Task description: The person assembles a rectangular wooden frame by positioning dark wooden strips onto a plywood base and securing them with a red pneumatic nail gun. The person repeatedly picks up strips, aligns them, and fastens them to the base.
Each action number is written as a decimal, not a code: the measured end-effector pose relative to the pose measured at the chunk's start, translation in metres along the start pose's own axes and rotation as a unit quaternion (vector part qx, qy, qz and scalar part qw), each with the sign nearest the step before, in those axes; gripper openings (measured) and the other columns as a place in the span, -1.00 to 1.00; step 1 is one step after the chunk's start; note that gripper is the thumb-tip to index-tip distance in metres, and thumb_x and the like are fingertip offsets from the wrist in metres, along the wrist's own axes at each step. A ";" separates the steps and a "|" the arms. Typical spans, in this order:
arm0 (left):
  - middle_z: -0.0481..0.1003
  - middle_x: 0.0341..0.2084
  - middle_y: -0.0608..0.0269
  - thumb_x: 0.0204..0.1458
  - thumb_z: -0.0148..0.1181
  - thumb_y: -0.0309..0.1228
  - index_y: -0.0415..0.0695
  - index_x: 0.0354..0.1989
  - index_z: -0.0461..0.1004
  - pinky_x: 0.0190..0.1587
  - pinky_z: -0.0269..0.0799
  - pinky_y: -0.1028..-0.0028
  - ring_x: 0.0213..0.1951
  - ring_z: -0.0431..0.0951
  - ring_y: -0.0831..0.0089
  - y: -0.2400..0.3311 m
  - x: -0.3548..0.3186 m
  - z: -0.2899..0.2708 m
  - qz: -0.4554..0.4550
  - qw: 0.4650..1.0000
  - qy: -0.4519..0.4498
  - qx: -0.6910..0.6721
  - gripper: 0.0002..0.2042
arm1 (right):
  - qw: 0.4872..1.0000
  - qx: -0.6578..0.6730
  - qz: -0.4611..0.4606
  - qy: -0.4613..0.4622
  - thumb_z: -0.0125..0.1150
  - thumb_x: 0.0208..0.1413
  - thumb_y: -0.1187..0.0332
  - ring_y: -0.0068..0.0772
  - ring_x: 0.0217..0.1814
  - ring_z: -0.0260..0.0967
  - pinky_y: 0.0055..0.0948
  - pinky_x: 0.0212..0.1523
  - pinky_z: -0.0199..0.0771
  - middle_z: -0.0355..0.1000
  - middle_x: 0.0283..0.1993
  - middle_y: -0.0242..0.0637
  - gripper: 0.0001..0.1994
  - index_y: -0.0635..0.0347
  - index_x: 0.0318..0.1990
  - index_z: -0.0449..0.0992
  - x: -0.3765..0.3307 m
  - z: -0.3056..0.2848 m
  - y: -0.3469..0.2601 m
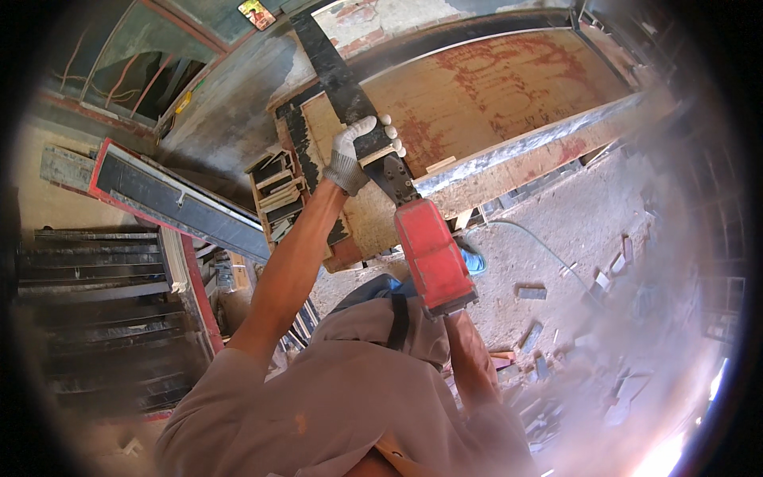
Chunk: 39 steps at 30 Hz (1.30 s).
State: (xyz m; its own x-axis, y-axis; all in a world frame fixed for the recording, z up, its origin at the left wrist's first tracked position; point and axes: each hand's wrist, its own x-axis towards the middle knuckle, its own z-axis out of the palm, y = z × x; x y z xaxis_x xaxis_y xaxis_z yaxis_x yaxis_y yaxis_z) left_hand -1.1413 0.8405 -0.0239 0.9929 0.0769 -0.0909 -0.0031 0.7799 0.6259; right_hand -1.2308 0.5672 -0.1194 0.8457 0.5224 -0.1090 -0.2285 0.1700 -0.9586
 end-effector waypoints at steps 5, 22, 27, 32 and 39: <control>0.56 -0.40 0.07 0.23 0.06 -0.30 -0.22 -0.15 0.49 -0.16 0.52 0.09 -0.33 0.61 0.10 0.000 0.000 0.006 0.001 1.000 0.002 -0.001 -0.77 | 1.000 -0.003 0.000 0.001 0.18 0.25 0.31 -0.63 -0.53 0.19 -0.55 -0.49 0.23 0.26 -0.53 -0.47 -0.81 0.12 -0.39 0.36 0.002 0.000 0.003; 0.57 -0.38 -0.01 0.28 -0.01 -0.16 -0.24 -0.16 0.50 -0.17 0.52 0.03 -0.35 0.60 0.04 -0.002 0.003 0.003 -0.008 0.999 -0.032 -0.036 -0.65 | 1.000 0.004 -0.010 0.005 0.19 0.24 0.30 -0.64 -0.53 0.19 -0.56 -0.49 0.24 0.26 -0.53 -0.47 -0.80 0.12 -0.39 0.37 -0.004 0.003 0.008; 0.57 -0.38 0.00 0.28 0.00 -0.16 -0.24 -0.16 0.50 -0.17 0.52 0.03 -0.35 0.60 0.05 -0.003 0.001 0.003 -0.002 1.000 -0.022 -0.022 -0.65 | 1.000 0.004 -0.008 0.007 0.20 0.24 0.30 -0.64 -0.53 0.19 -0.56 -0.49 0.24 0.27 -0.53 -0.47 -0.80 0.11 -0.39 0.37 -0.004 0.004 0.011; 0.57 -0.39 0.01 0.27 0.02 -0.15 -0.24 -0.16 0.50 -0.18 0.52 0.05 -0.35 0.60 0.06 -0.002 0.001 0.003 0.006 1.000 -0.019 -0.011 -0.65 | 1.000 0.007 -0.005 0.009 0.20 0.23 0.29 -0.64 -0.53 0.19 -0.56 -0.49 0.24 0.27 -0.53 -0.48 -0.80 0.11 -0.39 0.37 -0.005 0.002 0.013; 0.58 -0.38 0.03 0.28 0.04 -0.15 -0.24 -0.15 0.50 -0.20 0.55 0.07 -0.36 0.61 0.07 -0.002 0.008 0.009 -0.003 0.999 0.005 -0.035 -0.65 | 1.000 -0.004 0.006 0.024 0.21 0.23 0.29 -0.64 -0.53 0.20 -0.56 -0.50 0.24 0.27 -0.53 -0.48 -0.80 0.11 -0.39 0.37 0.005 -0.018 -0.003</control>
State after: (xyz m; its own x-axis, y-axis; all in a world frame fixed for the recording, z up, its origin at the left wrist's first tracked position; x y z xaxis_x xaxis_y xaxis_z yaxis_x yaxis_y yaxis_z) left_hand -1.1325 0.8345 -0.0189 0.9917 0.0777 -0.1027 -0.0054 0.8220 0.5694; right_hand -1.2173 0.5537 -0.1218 0.8651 0.4836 -0.1330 -0.2351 0.1567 -0.9593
